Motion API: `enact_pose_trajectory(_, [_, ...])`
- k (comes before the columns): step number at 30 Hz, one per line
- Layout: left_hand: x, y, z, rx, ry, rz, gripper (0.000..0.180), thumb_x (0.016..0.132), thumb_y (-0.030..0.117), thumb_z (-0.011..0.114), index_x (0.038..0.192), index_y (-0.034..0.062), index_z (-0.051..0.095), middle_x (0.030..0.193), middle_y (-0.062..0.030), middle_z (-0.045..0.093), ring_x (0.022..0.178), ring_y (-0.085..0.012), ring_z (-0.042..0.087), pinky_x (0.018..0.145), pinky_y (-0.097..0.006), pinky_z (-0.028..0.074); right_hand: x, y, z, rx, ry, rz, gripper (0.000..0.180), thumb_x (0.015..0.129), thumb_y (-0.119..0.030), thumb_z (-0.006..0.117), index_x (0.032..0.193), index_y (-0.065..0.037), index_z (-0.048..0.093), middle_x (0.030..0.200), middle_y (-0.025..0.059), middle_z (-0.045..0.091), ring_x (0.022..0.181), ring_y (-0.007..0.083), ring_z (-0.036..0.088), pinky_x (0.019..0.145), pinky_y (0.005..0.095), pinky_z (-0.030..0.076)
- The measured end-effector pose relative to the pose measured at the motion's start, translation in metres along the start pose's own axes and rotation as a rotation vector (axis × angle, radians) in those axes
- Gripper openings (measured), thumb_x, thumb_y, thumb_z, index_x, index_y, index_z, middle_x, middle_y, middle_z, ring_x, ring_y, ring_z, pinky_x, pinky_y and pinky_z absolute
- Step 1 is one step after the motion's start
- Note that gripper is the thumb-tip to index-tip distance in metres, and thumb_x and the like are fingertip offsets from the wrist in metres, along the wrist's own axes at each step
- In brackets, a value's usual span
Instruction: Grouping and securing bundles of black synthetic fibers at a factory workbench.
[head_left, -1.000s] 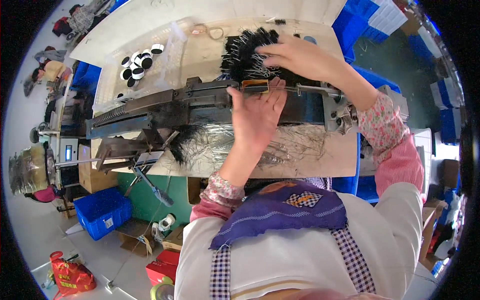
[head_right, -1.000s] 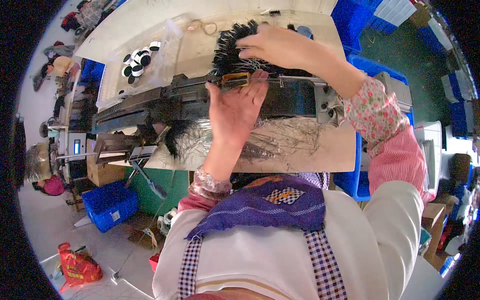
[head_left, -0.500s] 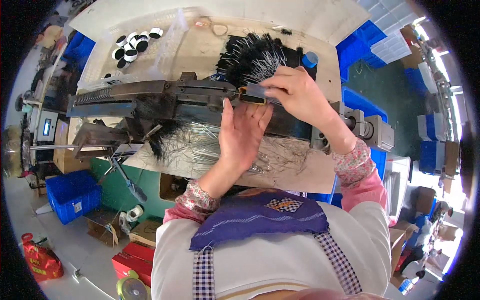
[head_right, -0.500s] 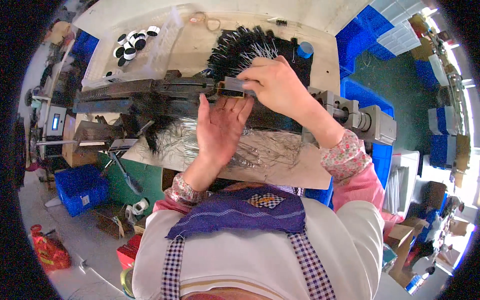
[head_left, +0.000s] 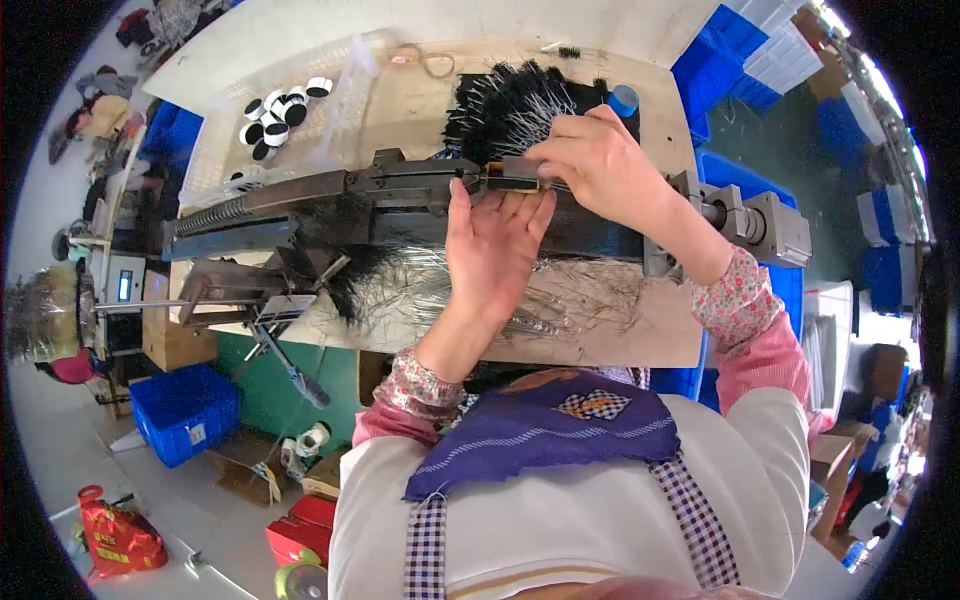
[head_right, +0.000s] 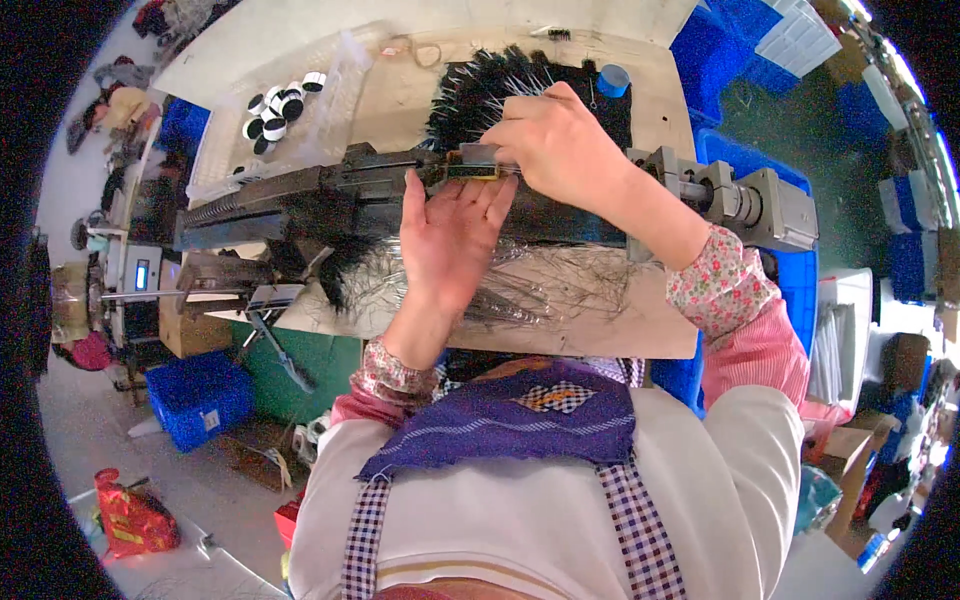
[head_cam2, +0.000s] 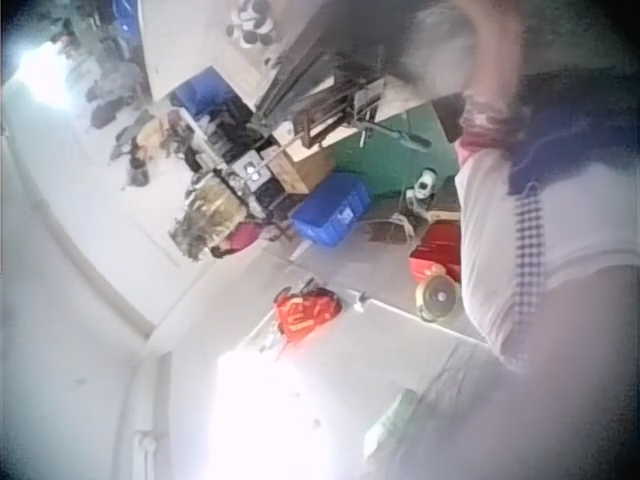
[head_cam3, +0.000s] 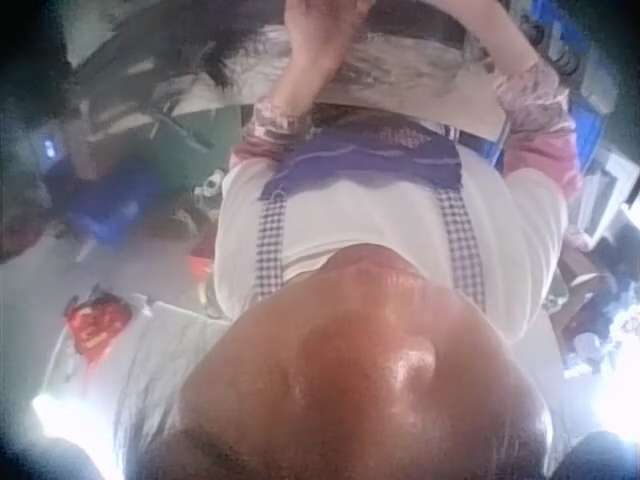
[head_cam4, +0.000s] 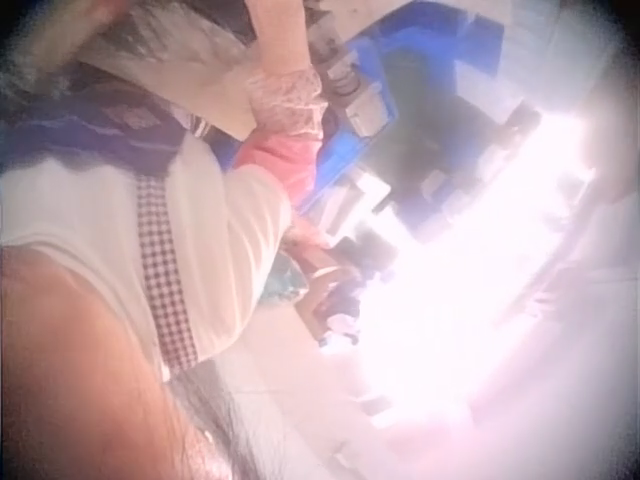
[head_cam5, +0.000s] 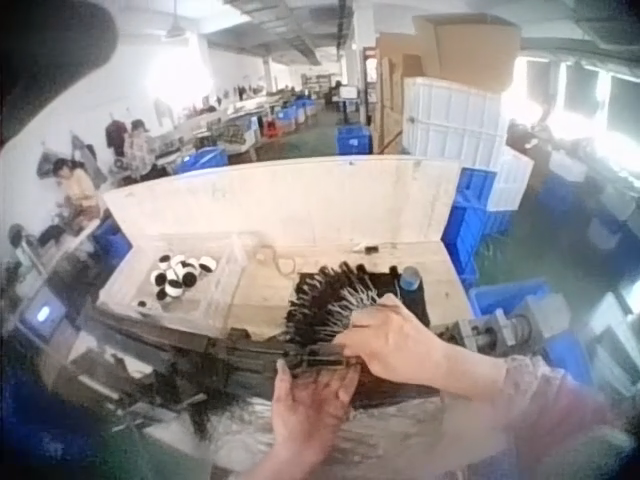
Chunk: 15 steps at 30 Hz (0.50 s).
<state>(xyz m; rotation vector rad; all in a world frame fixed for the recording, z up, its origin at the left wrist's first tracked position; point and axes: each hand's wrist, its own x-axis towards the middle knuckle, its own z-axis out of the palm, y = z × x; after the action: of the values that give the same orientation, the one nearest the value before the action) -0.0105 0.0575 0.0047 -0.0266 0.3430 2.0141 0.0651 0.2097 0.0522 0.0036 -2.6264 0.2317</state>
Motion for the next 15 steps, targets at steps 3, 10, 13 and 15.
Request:
enact_pose_trajectory(3, [-0.002,0.002,-0.008,0.009,-0.032,-0.041,0.065,0.096,0.051,0.034,0.119,-0.0086,0.044,0.125,-0.0203,0.049,0.123,-0.0321,0.045,0.111,-0.042,0.031,0.000,-0.021,-0.009,0.011,0.078,-0.078,0.011,0.074,-0.013,0.064,0.084,-0.014,0.069,0.071,0.0010,0.053,0.075,0.0190,0.058,0.076,0.0346,0.041])
enact_pose_trajectory(10, [-0.012,0.007,-0.002,0.080,-0.043,0.023,0.067,0.097,0.051,0.033,0.124,-0.0091,0.039,0.131,-0.0225,0.045,0.126,-0.0329,0.041,0.111,-0.042,0.030,0.005,0.001,-0.006,0.113,0.005,0.124,0.012,0.078,-0.017,0.063,0.087,-0.012,0.069,0.077,0.0039,0.057,0.078,0.0223,0.059,0.079,0.0369,0.041])
enact_pose_trajectory(13, [-0.012,0.005,-0.002,0.084,-0.018,0.032,0.067,0.096,0.051,0.034,0.124,-0.0091,0.039,0.132,-0.0228,0.044,0.127,-0.0328,0.041,0.112,-0.043,0.029,0.001,0.004,-0.002,0.128,-0.098,0.138,0.013,0.078,-0.016,0.063,0.089,-0.012,0.070,0.077,0.0045,0.057,0.080,0.0222,0.059,0.081,0.0367,0.040])
enact_pose_trajectory(15, [-0.010,0.006,-0.003,0.090,-0.016,0.036,0.067,0.096,0.051,0.034,0.124,-0.0092,0.039,0.132,-0.0229,0.044,0.126,-0.0328,0.041,0.112,-0.043,0.029,0.001,0.002,-0.001,0.134,-0.128,0.129,0.014,0.079,-0.015,0.063,0.090,-0.012,0.070,0.078,0.0047,0.058,0.081,0.0221,0.059,0.082,0.0365,0.039])
